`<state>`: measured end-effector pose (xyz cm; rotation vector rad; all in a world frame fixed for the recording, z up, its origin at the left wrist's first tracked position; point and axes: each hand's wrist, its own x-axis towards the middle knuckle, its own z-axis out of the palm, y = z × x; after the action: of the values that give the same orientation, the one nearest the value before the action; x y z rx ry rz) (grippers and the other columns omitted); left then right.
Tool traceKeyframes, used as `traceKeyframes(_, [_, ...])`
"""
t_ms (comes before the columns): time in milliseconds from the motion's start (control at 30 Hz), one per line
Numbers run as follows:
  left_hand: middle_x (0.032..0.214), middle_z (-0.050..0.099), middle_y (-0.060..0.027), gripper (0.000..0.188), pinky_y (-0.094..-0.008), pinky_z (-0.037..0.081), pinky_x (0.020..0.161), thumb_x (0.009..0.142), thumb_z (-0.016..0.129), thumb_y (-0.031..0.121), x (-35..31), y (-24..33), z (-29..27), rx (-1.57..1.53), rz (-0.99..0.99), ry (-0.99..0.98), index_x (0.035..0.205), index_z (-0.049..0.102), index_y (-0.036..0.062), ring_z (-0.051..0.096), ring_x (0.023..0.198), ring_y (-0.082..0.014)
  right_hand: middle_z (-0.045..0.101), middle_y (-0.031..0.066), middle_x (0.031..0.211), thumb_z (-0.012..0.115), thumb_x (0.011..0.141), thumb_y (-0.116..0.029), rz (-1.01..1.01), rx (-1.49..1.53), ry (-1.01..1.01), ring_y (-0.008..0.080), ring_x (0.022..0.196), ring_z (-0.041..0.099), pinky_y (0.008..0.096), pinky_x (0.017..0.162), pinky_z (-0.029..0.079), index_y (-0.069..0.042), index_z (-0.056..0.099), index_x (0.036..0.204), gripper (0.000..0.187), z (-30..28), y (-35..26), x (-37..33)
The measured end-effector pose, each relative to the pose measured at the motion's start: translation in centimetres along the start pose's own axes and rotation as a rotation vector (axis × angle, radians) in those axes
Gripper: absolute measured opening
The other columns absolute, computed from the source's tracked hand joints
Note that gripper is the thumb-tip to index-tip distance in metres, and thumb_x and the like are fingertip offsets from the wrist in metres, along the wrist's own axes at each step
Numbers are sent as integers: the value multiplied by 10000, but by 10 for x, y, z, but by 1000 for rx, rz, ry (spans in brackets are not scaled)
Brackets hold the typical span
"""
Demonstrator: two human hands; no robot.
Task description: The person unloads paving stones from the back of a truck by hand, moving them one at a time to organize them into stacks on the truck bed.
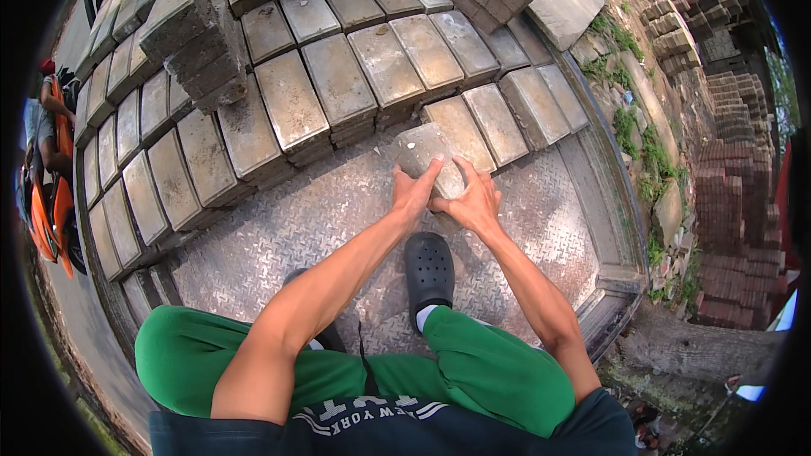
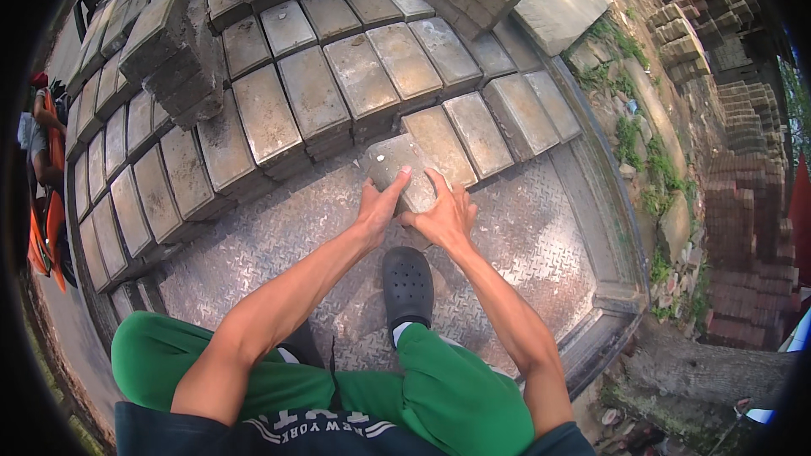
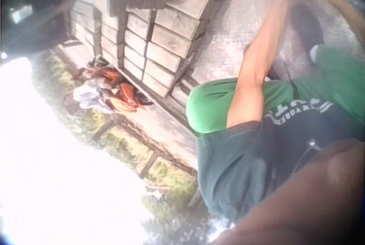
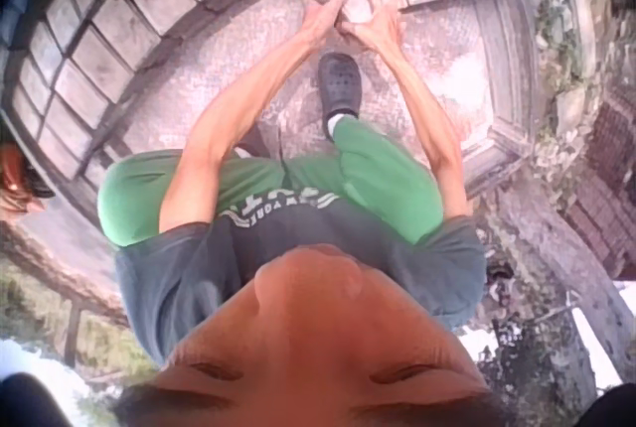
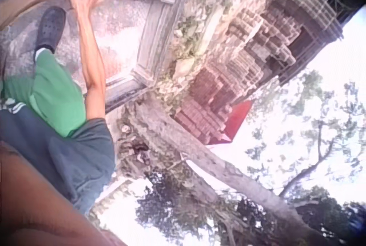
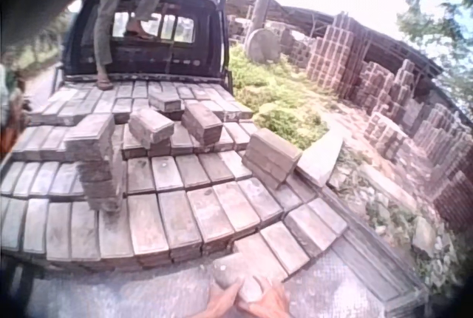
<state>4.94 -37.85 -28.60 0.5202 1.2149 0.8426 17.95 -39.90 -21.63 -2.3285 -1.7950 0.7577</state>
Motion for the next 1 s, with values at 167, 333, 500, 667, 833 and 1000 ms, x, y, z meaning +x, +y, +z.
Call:
traceKeyframes(167, [1299, 562, -227, 730, -506, 528, 921, 848, 776, 304, -1, -36, -47, -60, -316, 67, 1353, 416, -82, 600, 1169, -337, 459, 241, 1290, 855, 594, -446, 78, -58, -199, 403, 1226, 428, 469, 1019, 307, -191, 364, 1502, 1064, 61, -4, -23])
traceKeyframes(333, [1274, 576, -232, 736, -492, 539, 902, 836, 778, 277, 35, -60, -59, 11, -296, 179, 1366, 406, -74, 619, 1131, -345, 448, 248, 1287, 811, 708, -417, 52, -45, -101, 407, 1238, 412, 519, 1061, 282, -45, 346, 1477, 973, 111, 6, -17])
traceKeyframes(500, [1346, 537, -312, 813, -442, 481, 1006, 801, 764, 433, 74, -72, -63, 593, -30, 309, 1343, 456, -88, 572, 1204, -440, 442, 274, 1344, 753, 814, -318, -150, 95, 104, 399, 1298, 398, 483, 1094, 301, 25, 369, 1440, 811, 120, 35, -23])
traceKeyframes(667, [1216, 639, -288, 668, -436, 484, 984, 847, 708, 404, 92, -106, -86, 1230, 269, 478, 1277, 544, -81, 614, 1160, -413, 421, 277, 1412, 722, 889, -273, 594, 956, -360, 333, 1319, 438, 399, 1087, 392, 69, 280, 1458, 797, 130, 44, -17])
traceKeyframes(833, [1068, 721, -201, 471, -399, 515, 904, 862, 718, 303, 57, -76, -50, 743, 30, 466, 1188, 638, -28, 688, 1026, -346, 383, 236, 1474, 662, 917, -150, 702, 1384, -363, 331, 1392, 377, 398, 1182, 306, 102, 178, 1485, 788, 137, 52, -2])
traceKeyframes(1000, [1127, 694, -199, 486, -369, 525, 873, 855, 756, 248, 77, -93, -62, 574, 46, 451, 1209, 610, -51, 689, 1023, -285, 430, 166, 1462, 624, 918, -72, 592, 1648, -158, 236, 1388, 393, 369, 1186, 269, 59, 254, 1484, 689, 157, 52, 1])
